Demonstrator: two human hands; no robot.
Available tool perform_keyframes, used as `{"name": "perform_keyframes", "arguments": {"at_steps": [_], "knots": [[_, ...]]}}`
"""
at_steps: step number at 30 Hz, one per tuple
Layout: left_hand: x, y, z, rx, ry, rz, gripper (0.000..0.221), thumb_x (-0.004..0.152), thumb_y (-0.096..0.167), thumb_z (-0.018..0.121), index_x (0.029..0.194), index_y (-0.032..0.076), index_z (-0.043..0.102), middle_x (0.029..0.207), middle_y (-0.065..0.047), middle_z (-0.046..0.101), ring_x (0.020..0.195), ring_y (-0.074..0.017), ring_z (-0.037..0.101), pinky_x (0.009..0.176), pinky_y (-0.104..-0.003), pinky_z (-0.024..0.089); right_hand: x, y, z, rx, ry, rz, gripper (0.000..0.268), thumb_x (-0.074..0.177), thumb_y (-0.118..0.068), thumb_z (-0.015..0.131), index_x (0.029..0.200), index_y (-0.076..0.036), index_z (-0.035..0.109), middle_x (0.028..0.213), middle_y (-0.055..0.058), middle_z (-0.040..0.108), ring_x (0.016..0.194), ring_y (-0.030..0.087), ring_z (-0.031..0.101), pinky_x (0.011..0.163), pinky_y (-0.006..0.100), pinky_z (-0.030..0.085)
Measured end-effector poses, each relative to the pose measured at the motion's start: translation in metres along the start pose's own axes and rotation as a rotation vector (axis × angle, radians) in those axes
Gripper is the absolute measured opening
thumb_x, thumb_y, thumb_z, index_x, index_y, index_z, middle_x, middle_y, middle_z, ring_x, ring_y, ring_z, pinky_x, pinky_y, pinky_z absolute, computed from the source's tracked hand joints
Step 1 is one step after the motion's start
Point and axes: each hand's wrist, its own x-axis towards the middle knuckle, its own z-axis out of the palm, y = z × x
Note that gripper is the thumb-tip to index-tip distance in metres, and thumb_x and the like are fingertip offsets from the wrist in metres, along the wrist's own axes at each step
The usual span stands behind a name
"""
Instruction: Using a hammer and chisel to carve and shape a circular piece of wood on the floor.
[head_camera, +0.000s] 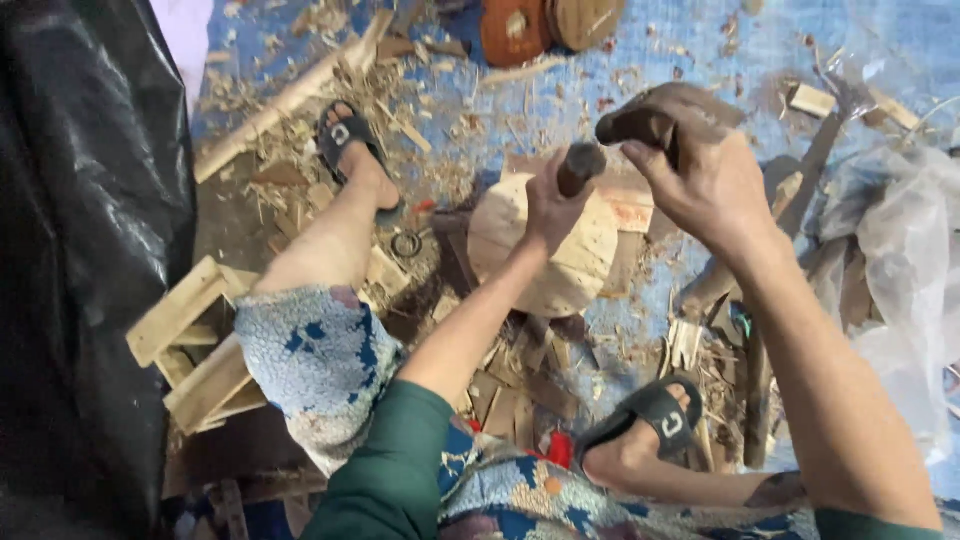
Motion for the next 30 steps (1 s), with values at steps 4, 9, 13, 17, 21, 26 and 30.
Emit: {"name": "perform_keyframes", "arguments": {"at_steps": [4,9,13,17,21,26,30], "knots": [[-0.014,-0.015,0.020,0.091,0.102,-0.145,0.049,0.072,0.008,0.085,0.116,0.016,0.065,0.095,-0.008,0.072,0.086,-0.0280,0.070,0.072,-0.035,0.056,-0.053,0.052,0.053,0.083,0.210,0.095,0.020,0.104,-0.016,0.070,0.111,0.002,0.073,0.102,0.022,0.069,0.085,0.036,0.065,0.070,0.043,0.052],[-0.001,0.012,0.027,0.148,0.258,-0.031,0.031,0.068,0.013,0.083,0.093,0.016,0.067,0.076,-0.012,0.069,0.081,-0.0375,0.071,0.065,-0.043,0.054,-0.080,0.072,0.139,0.230,0.392,0.158,0.033,0.082,0.012,0.078,0.111,0.006,0.063,0.096,0.029,0.070,0.093,0.051,0.070,0.084,0.056,0.052],[0.008,0.015,0.026,0.159,0.279,-0.034,0.028,0.070,0.010,0.081,0.094,0.015,0.066,0.072,-0.015,0.068,0.075,-0.0405,0.069,0.055,-0.041,0.050,-0.103,0.108,0.204,0.057,0.402,0.353,0.041,0.078,-0.007,0.089,0.115,-0.004,0.072,0.103,0.023,0.072,0.089,0.051,0.070,0.074,0.056,0.056],[0.029,0.023,0.009,0.094,0.070,-0.044,0.023,0.083,0.006,0.075,0.103,0.010,0.064,0.076,0.001,0.070,0.060,-0.0116,0.061,0.058,-0.027,0.049,-0.092,0.094,0.209,0.028,0.268,0.411,0.054,0.077,0.001,0.068,0.130,-0.011,0.063,0.111,0.014,0.073,0.078,0.037,0.068,0.068,0.045,0.053],[0.038,-0.034,0.028,0.126,0.081,-0.047,0.032,0.086,0.015,0.078,0.113,0.013,0.062,0.087,-0.001,0.075,0.068,-0.0120,0.072,0.061,-0.023,0.060,-0.106,0.131,0.247,-0.188,0.187,0.583,0.067,0.074,-0.017,0.091,0.127,-0.001,0.054,0.082,0.011,0.064,0.059,0.026,0.060,0.047,0.040,0.050],[0.061,-0.072,0.039,0.290,0.076,-0.185,0.038,0.084,0.020,0.076,0.117,0.009,0.062,0.080,0.000,0.073,0.058,-0.0095,0.066,0.053,-0.022,0.062,-0.099,0.120,0.230,-0.082,0.213,0.527,0.065,0.071,-0.010,0.089,0.132,-0.013,0.066,0.073,0.011,0.073,0.051,0.025,0.064,0.045,0.040,0.053],[0.079,-0.092,0.040,0.274,0.055,-0.330,0.042,0.088,0.021,0.071,0.126,0.008,0.060,0.086,-0.003,0.074,0.057,-0.0096,0.068,0.049,-0.021,0.064,-0.103,0.127,0.235,-0.109,0.221,0.490,0.074,0.068,-0.013,0.091,0.136,-0.018,0.061,0.090,0.010,0.076,0.063,0.029,0.069,0.055,0.043,0.056]]}}
